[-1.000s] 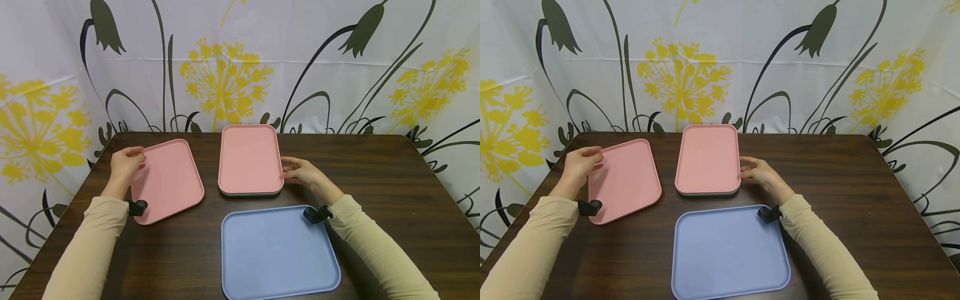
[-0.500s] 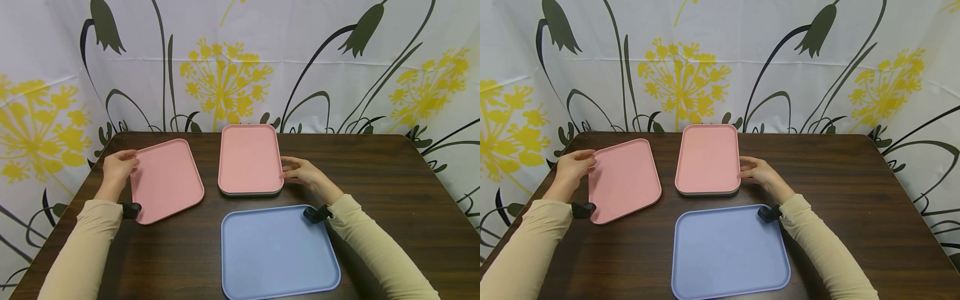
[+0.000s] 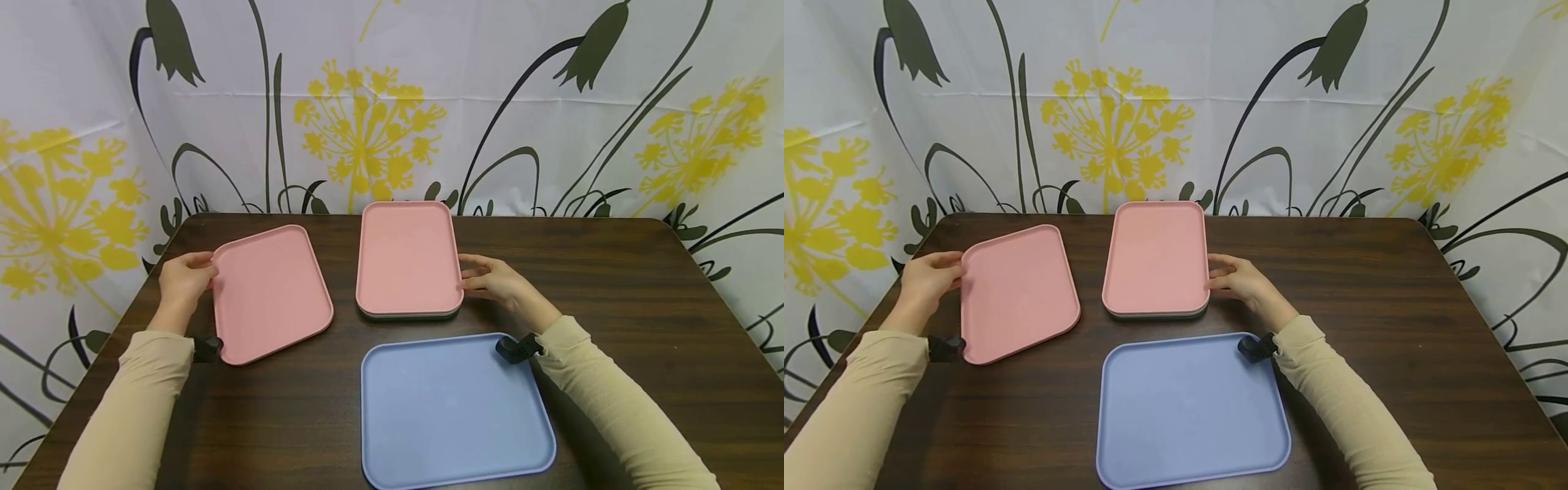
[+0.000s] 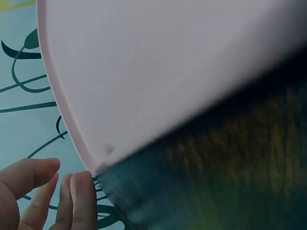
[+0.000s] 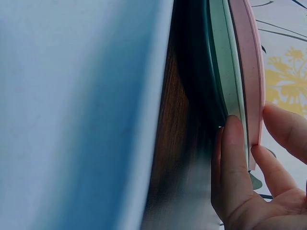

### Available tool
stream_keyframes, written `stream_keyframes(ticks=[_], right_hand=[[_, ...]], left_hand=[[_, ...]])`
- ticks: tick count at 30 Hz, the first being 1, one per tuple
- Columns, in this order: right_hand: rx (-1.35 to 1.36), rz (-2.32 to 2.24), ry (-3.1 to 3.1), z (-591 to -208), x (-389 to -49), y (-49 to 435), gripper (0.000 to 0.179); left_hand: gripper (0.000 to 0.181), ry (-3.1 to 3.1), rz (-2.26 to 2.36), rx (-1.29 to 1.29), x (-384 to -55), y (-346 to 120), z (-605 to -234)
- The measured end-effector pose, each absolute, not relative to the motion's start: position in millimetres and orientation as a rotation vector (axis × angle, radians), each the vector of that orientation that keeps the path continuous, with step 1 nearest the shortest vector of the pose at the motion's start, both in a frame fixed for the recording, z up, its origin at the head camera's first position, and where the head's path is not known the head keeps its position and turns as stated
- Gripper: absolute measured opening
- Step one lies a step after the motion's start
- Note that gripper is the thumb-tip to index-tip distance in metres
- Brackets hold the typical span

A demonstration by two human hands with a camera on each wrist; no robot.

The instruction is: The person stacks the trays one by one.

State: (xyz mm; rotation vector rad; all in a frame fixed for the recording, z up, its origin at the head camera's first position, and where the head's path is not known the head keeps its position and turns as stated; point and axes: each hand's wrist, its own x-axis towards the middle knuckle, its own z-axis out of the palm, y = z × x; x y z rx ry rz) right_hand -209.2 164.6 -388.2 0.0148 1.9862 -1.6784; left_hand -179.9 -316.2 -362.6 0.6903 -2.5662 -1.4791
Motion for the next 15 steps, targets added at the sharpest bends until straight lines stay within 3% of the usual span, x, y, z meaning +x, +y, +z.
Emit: stream_keyframes(ticks=[15], right_hand=[[0.026,-1.671,1.991,-387.2,-209.2,166.8,0.067]], left_hand=[[0.05,-2.666,-1.407,0.719,-180.6,-324.0,-369.7]])
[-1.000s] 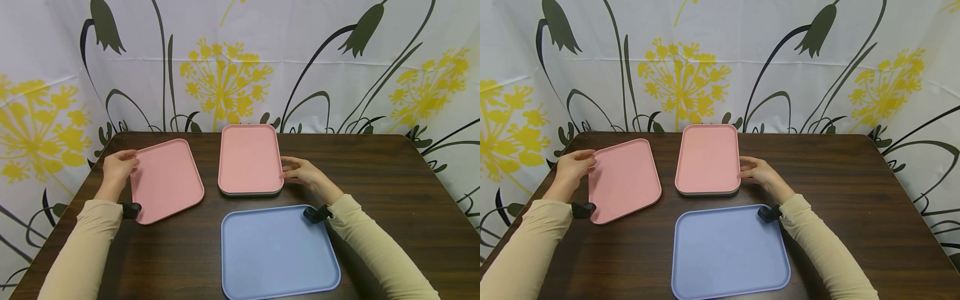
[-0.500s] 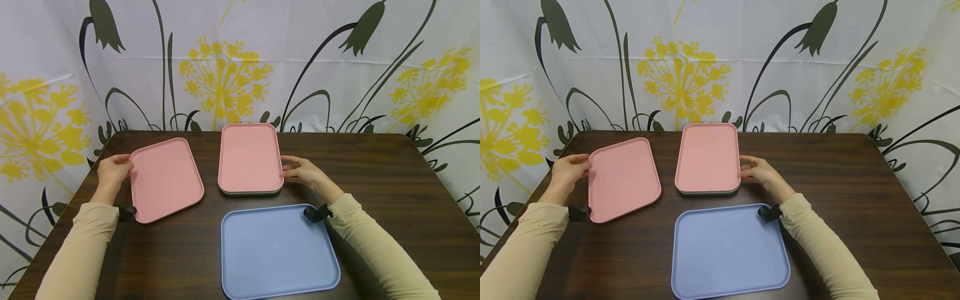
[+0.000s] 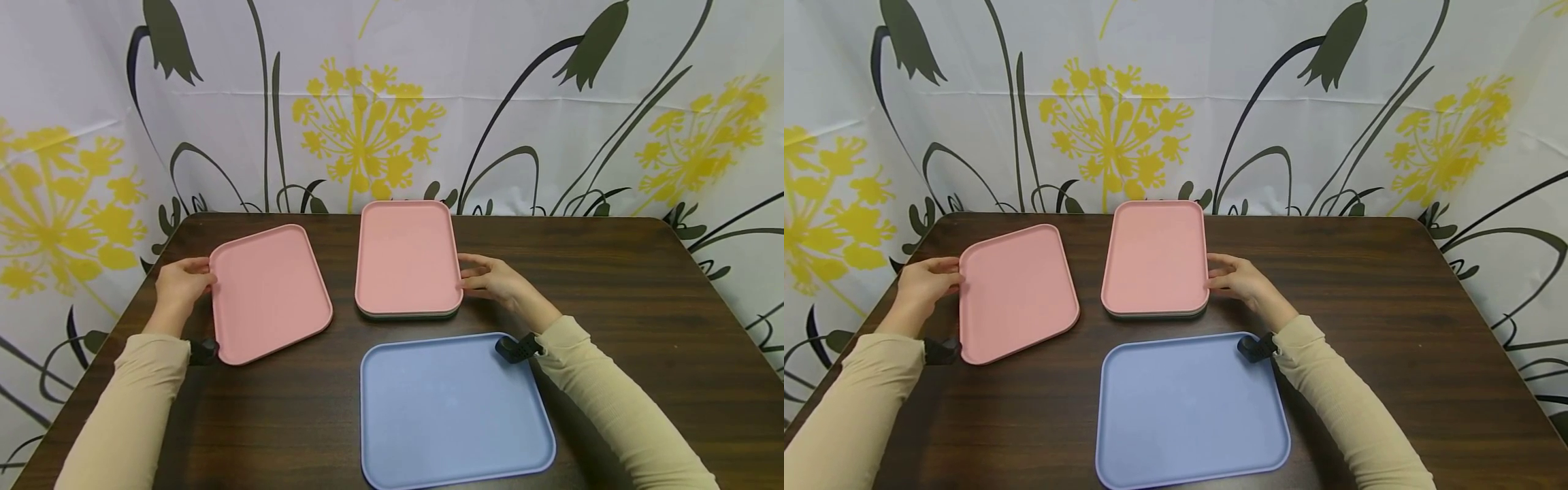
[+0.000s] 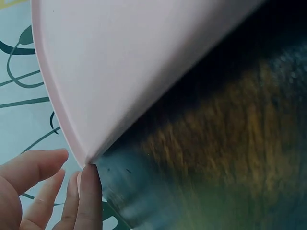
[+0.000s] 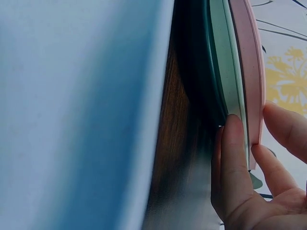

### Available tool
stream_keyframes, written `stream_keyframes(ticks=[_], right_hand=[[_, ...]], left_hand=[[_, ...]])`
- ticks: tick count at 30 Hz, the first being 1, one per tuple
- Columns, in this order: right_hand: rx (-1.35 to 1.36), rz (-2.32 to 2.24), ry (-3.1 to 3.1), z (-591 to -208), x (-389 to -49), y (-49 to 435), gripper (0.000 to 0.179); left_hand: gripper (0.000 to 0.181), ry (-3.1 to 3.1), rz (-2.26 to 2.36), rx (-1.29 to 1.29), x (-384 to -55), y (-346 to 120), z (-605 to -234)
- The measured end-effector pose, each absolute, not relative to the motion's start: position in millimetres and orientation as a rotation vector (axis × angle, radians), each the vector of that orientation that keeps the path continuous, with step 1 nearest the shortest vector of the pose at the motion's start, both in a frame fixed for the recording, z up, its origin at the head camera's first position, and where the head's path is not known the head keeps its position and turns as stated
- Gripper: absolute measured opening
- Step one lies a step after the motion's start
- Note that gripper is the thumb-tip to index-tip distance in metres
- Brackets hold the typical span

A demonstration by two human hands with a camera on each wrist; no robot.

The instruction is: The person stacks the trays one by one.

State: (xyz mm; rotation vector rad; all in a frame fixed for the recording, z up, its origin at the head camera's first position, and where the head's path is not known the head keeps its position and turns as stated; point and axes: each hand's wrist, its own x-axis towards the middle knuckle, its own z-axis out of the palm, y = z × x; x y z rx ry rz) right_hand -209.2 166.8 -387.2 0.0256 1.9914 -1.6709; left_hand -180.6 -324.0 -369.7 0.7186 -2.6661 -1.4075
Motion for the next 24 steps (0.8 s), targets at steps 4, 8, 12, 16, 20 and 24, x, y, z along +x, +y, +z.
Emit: stream_keyframes(ticks=[4,8,12,16,20,24], right_hand=[[0.017,-1.673,1.986,-387,-209,167,0.068],[0.013,-1.681,1.978,-387,-209,167,0.068],[0.012,-1.683,1.975,-387,-209,166,0.068],[0.013,-1.685,1.971,-387,-209,166,0.068],[0.014,-1.68,1.975,-387,-209,166,0.068],[0.017,-1.676,1.977,-388,-210,167,0.068]], left_hand=[[0.051,-2.678,-1.414,0.708,-180,-324,-370],[0.053,-2.69,-1.432,0.699,-179,-326,-371],[0.056,-2.696,-1.44,0.688,-179,-328,-374],[0.058,-2.715,-1.425,0.681,-180,-330,-377],[0.058,-2.739,-1.41,0.678,-180,-331,-379],[0.06,-2.754,-1.424,0.676,-180,-332,-380]])
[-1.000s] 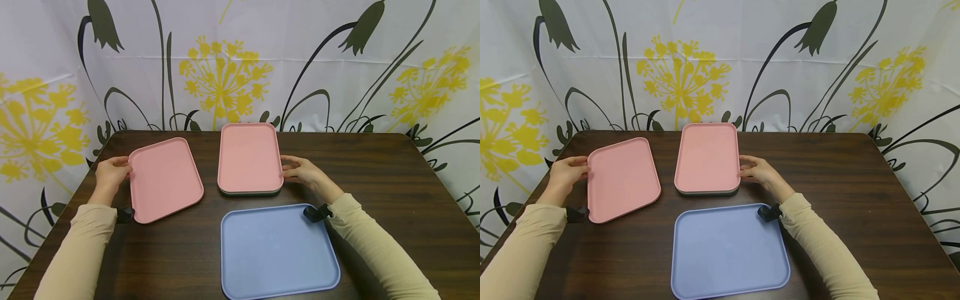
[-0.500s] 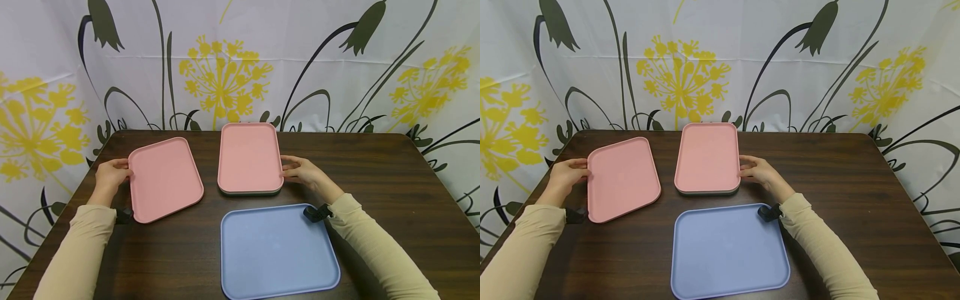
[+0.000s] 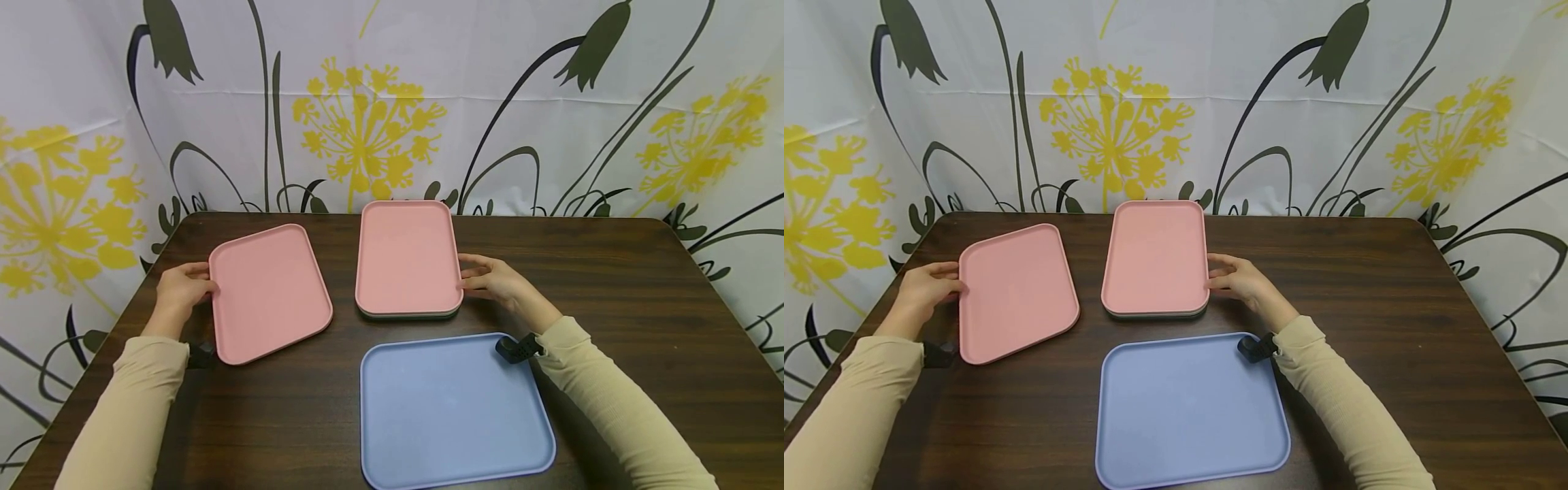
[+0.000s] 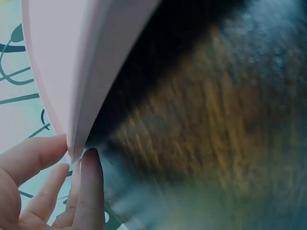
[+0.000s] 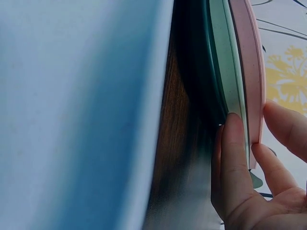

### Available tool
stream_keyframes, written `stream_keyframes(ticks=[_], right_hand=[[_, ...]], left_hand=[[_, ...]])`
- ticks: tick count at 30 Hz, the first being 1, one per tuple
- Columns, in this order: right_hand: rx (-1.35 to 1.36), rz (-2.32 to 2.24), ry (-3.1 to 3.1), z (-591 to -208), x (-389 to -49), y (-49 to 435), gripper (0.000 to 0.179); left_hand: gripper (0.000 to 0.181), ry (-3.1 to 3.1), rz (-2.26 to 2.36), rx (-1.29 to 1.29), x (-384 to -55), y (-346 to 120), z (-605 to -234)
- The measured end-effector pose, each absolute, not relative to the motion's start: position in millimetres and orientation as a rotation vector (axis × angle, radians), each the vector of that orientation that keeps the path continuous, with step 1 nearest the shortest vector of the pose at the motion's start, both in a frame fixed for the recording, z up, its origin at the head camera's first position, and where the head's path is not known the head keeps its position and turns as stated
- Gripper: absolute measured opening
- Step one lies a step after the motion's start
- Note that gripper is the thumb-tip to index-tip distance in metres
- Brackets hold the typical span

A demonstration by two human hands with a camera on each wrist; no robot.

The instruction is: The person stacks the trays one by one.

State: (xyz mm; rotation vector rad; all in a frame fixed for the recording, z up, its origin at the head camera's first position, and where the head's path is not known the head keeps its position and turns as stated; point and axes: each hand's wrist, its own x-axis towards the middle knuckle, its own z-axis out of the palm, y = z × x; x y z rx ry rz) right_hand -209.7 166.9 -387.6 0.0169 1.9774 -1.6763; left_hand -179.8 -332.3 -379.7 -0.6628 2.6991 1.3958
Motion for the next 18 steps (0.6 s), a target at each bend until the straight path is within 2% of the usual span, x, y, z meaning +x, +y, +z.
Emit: stream_keyframes(ticks=[18], right_hand=[[0.014,-1.681,1.973,-388.2,-209.7,167.7,0.068]], left_hand=[[0.066,2.632,1.4,-0.639,-177.5,-329.0,-375.8]])
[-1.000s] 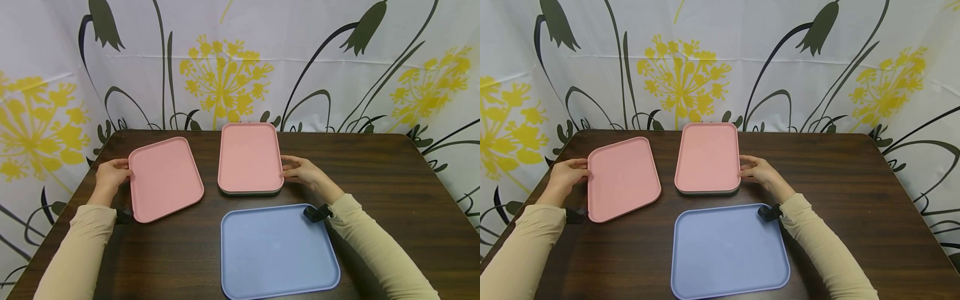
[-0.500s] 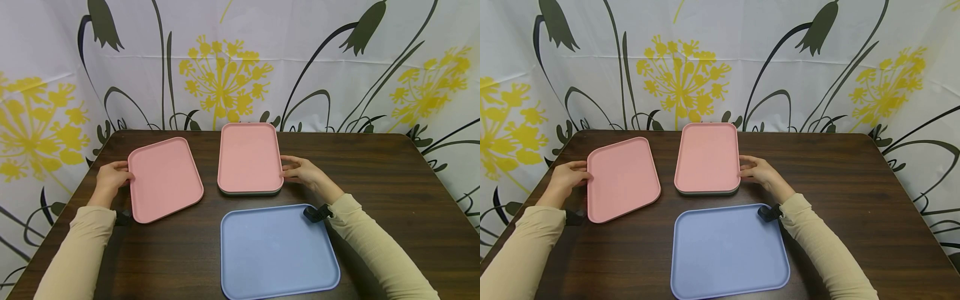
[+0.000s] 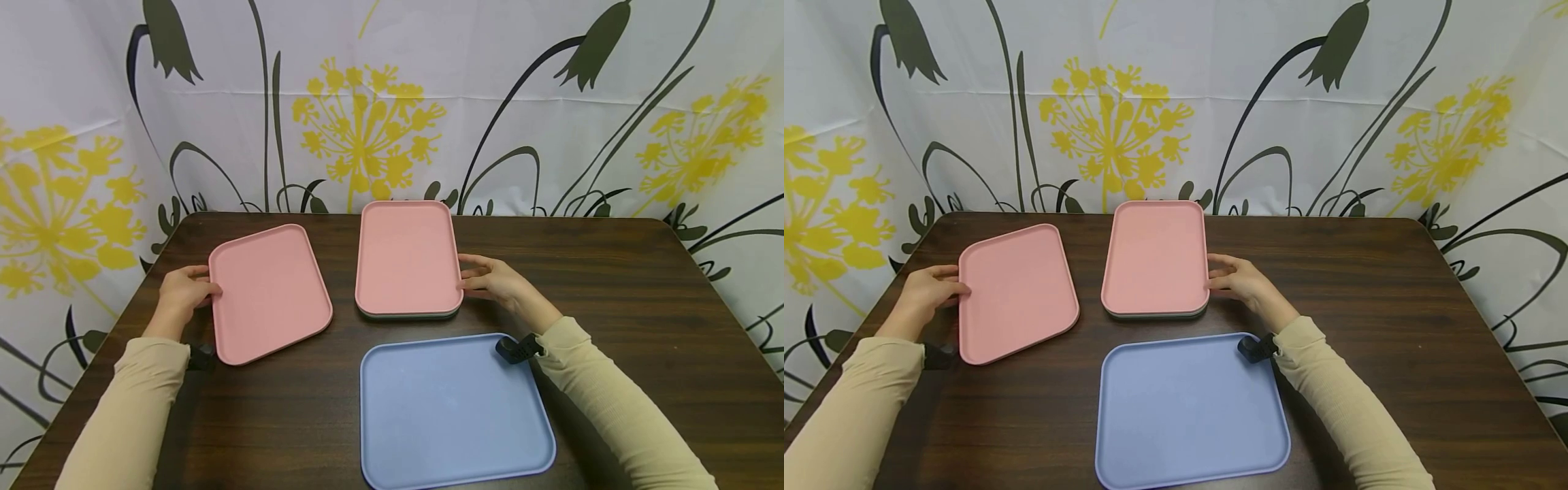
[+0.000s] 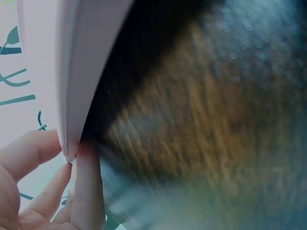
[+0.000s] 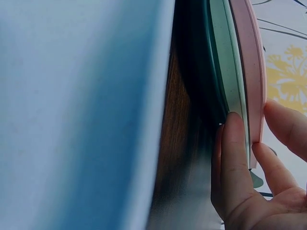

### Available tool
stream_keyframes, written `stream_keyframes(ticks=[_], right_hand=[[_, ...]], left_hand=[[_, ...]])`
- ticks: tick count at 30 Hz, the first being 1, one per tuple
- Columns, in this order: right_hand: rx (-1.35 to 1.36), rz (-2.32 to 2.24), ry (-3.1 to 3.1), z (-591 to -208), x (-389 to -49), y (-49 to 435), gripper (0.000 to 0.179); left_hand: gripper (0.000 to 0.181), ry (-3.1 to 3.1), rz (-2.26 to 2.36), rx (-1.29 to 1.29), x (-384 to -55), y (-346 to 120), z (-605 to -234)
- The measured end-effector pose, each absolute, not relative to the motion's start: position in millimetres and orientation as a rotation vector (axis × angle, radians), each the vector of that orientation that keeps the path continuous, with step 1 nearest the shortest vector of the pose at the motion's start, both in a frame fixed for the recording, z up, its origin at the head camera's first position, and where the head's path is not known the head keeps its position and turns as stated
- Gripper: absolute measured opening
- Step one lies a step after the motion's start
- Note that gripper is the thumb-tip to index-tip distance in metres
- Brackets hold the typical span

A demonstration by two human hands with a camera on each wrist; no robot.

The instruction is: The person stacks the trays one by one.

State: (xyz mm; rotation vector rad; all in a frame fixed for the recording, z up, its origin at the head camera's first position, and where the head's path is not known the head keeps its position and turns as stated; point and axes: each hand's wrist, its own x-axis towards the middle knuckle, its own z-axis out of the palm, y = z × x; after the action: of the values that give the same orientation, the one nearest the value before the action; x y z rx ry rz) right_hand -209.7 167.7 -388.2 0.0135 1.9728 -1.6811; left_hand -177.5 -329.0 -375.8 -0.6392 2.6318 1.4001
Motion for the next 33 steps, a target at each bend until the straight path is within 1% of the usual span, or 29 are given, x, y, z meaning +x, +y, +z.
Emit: stream_keyframes(ticks=[16,33], right_hand=[[0.015,-1.683,1.967,-389.2,-209.6,167.5,0.068],[0.022,-1.693,1.954,-386.3,-208.9,167.3,0.067]], left_hand=[[0.057,2.637,1.388,-0.619,-174.0,-331.9,-377.8],[0.059,2.578,1.49,-0.58,-174.8,-336.2,-371.8]])
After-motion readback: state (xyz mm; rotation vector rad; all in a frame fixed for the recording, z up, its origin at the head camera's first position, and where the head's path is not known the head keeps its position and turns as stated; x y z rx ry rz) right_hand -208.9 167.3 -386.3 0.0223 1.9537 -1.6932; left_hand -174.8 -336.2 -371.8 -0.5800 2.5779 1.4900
